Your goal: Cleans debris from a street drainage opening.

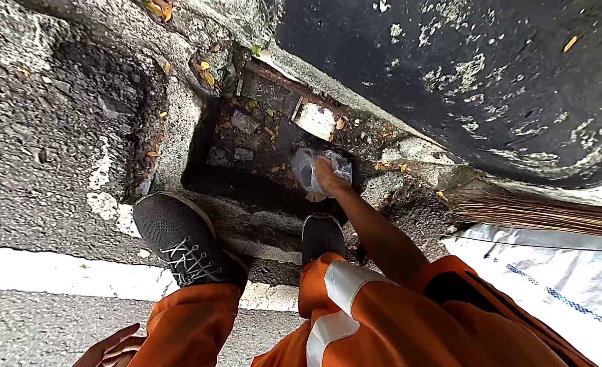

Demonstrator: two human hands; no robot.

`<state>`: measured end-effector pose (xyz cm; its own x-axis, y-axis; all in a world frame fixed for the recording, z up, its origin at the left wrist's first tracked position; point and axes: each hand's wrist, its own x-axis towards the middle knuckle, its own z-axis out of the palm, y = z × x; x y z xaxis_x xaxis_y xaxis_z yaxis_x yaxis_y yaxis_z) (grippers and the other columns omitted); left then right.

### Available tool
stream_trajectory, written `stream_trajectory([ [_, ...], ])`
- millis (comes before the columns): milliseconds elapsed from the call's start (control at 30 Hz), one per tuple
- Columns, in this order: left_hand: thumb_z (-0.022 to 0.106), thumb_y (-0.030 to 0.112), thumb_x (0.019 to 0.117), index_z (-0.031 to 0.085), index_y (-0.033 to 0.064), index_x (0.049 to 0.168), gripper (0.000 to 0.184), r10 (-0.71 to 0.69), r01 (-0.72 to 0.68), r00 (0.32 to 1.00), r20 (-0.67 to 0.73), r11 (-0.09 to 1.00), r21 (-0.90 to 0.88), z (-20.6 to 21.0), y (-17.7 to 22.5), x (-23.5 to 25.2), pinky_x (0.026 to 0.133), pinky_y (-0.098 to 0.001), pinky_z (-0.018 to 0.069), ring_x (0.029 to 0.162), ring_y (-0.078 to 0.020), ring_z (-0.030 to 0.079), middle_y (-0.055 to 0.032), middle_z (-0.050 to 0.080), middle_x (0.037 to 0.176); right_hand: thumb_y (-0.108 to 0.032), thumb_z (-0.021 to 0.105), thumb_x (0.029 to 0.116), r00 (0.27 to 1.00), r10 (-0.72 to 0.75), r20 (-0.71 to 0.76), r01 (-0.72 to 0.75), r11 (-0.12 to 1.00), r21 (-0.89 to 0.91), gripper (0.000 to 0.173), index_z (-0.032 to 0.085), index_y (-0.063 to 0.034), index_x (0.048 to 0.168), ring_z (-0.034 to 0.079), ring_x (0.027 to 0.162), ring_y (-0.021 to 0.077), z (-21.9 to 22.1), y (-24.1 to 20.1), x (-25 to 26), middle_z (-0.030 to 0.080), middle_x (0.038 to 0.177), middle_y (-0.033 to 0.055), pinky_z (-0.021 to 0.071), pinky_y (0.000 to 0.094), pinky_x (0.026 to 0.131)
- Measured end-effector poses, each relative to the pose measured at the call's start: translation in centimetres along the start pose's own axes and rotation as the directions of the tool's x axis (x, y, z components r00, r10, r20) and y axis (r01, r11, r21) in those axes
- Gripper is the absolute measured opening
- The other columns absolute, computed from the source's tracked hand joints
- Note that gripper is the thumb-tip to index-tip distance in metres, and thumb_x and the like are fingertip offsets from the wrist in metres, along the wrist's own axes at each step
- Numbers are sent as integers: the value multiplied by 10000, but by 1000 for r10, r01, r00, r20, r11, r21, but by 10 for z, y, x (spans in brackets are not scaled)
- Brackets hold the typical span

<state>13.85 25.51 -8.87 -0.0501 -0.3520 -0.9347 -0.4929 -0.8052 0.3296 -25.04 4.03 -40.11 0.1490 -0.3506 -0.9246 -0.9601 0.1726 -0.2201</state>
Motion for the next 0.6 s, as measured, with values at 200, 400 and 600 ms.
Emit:
stream_trajectory([
  [200,470,291,1060,475,-139,1393,543,12,-12,1000,-8,1000,14,-1,3,-1,966,-353,532,1094,-224,683,-279,665,1216,-298,367,1113,976,214,-29,-216,971,-98,510,440,-2,1522,448,1442,415,4,-3,-9,472,1534,269,384,620,1147],
  [400,482,257,1054,489,-120,1391,506,-10,10,1000,-11,1000,9,0,-1,0,962,-363,538,1088,-231,691,-267,674,1217,-298,375,1104,974,-27,-223,-19,979,-202,461,580,-48,1433,575,1329,382,17,-18,12,620,1399,226,449,575,1107],
  [600,490,273,1061,477,-129,1400,526,-5,5,1000,0,1000,-11,1,-3,-1,976,-330,527,1097,-202,682,-262,668,1225,-262,648,1006,996,-35,-83,25,992,-127,636,431,93,1487,487,1398,442,25,-23,63,496,1489,312,377,576,1164],
])
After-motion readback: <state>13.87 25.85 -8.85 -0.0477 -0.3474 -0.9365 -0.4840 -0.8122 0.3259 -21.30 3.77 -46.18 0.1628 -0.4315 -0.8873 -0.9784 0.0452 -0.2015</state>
